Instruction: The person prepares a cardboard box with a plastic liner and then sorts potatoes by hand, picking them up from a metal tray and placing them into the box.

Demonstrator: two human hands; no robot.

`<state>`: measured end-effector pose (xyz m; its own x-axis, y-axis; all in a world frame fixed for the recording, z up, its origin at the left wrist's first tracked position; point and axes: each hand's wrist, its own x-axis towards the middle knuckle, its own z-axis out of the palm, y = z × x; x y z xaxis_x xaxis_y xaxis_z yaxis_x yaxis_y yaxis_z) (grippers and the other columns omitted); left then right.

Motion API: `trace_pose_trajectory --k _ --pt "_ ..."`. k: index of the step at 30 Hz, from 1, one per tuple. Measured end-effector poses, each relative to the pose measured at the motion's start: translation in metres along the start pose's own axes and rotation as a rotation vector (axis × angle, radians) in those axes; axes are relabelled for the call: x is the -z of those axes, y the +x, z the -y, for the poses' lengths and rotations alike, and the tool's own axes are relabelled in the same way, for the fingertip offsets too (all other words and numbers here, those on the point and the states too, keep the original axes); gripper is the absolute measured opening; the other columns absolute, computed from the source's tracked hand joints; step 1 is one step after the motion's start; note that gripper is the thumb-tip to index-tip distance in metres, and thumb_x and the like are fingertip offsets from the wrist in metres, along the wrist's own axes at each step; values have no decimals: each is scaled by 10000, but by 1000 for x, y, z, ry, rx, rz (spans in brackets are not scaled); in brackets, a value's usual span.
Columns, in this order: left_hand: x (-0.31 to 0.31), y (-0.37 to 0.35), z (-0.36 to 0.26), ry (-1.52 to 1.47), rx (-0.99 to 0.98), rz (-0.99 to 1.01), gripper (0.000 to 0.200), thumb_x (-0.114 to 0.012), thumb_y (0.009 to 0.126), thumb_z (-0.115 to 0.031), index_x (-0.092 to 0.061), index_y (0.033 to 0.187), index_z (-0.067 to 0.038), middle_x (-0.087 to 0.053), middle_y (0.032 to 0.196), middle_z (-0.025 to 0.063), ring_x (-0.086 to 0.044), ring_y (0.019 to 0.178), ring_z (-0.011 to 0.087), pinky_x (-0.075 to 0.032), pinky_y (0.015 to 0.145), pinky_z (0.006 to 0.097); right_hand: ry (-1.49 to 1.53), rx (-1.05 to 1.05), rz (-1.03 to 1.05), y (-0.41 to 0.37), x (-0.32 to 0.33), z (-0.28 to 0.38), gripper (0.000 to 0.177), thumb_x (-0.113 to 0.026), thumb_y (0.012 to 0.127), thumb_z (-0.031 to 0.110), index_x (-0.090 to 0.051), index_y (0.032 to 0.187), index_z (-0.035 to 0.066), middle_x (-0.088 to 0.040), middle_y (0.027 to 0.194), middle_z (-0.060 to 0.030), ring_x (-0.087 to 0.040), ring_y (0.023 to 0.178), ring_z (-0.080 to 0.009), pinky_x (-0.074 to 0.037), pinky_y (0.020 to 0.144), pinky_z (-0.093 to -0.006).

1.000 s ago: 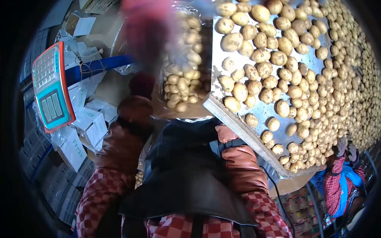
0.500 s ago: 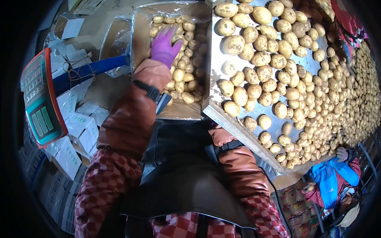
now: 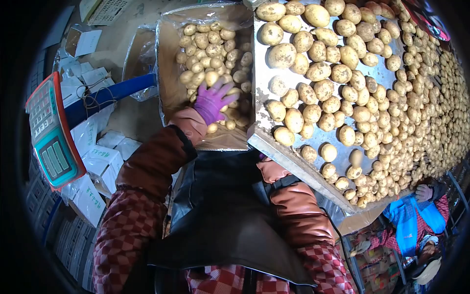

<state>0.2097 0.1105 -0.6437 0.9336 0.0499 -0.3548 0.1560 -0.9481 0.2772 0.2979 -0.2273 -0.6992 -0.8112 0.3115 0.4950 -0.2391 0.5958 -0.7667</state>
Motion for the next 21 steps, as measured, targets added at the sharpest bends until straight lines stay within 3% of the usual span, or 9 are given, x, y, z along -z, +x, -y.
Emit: trace_pose_trajectory --k 2,5,8,9,11,13,16,19,21 --pt "-4 6 11 -41 124 -98 963 -823 543 -524 -425 1403 -350 -312 1520 1 -230 1424 271 -280 1006 618 19 69 10 8 17 3 304 -660 648 287 -424 541 130 -474 534 -46 -492 474 -266 -413 594 -448" --pt "27 27 9 -83 254 112 738 -781 695 -390 -493 1367 -288 -362 1501 36 -285 1405 296 -368 1006 541 59 171 31 27 73 19 303 -661 642 281 -420 533 132 -470 528 -43 -490 469 -266 -413 595 -450" --pt "33 64 22 -284 200 -293 537 -710 791 -295 -560 1304 -245 -459 1432 81 -405 1326 324 -434 994 464 23 208 11 32 102 20 302 -653 632 284 -411 527 136 -465 528 -43 -489 473 -274 -421 620 -464" --pt "36 76 31 -205 52 -636 364 -587 839 -213 -578 1202 -222 -541 1308 51 -521 1154 290 -479 887 464 27 199 29 30 105 18 297 -652 636 284 -414 538 135 -468 538 -43 -490 484 -273 -421 626 -462" --pt "71 102 49 -23 232 -337 408 -572 844 -349 -569 1240 -251 -526 1290 39 -497 1172 280 -457 887 493 74 219 52 27 99 16 288 -652 644 283 -421 560 134 -474 560 -45 -492 506 -272 -419 640 -459" --pt "60 104 61 -123 422 -407 534 -631 770 -474 -568 1266 -289 -483 1351 29 -445 1232 295 -370 970 568 109 223 54 26 89 19 283 -651 648 283 -424 571 134 -476 570 -46 -493 517 -271 -419 646 -457" --pt "18 75 35 -40 373 -244 652 -711 717 -520 -545 1322 -342 -350 1506 93 -358 1349 326 -270 1049 646 -10 176 -335 29 78 20 269 -650 662 282 -434 607 132 -485 605 -48 -495 553 -268 -417 668 -451" --pt "-7 -6 -15 -61 230 -402 680 -762 647 -482 -568 1286 -358 -383 1457 69 -318 1350 382 -256 1068 627 -142 147 -717 41 77 14 257 -649 676 281 -444 644 130 -494 640 -51 -498 590 -265 -415 690 -445" --pt "-16 -59 -37 -275 311 -189 602 -761 665 -388 -612 1244 -325 -397 1442 97 -292 1362 400 -272 1091 581 -223 118 -969 49 76 14 250 -648 685 281 -451 668 129 -500 663 -52 -500 614 -263 -413 704 -441"
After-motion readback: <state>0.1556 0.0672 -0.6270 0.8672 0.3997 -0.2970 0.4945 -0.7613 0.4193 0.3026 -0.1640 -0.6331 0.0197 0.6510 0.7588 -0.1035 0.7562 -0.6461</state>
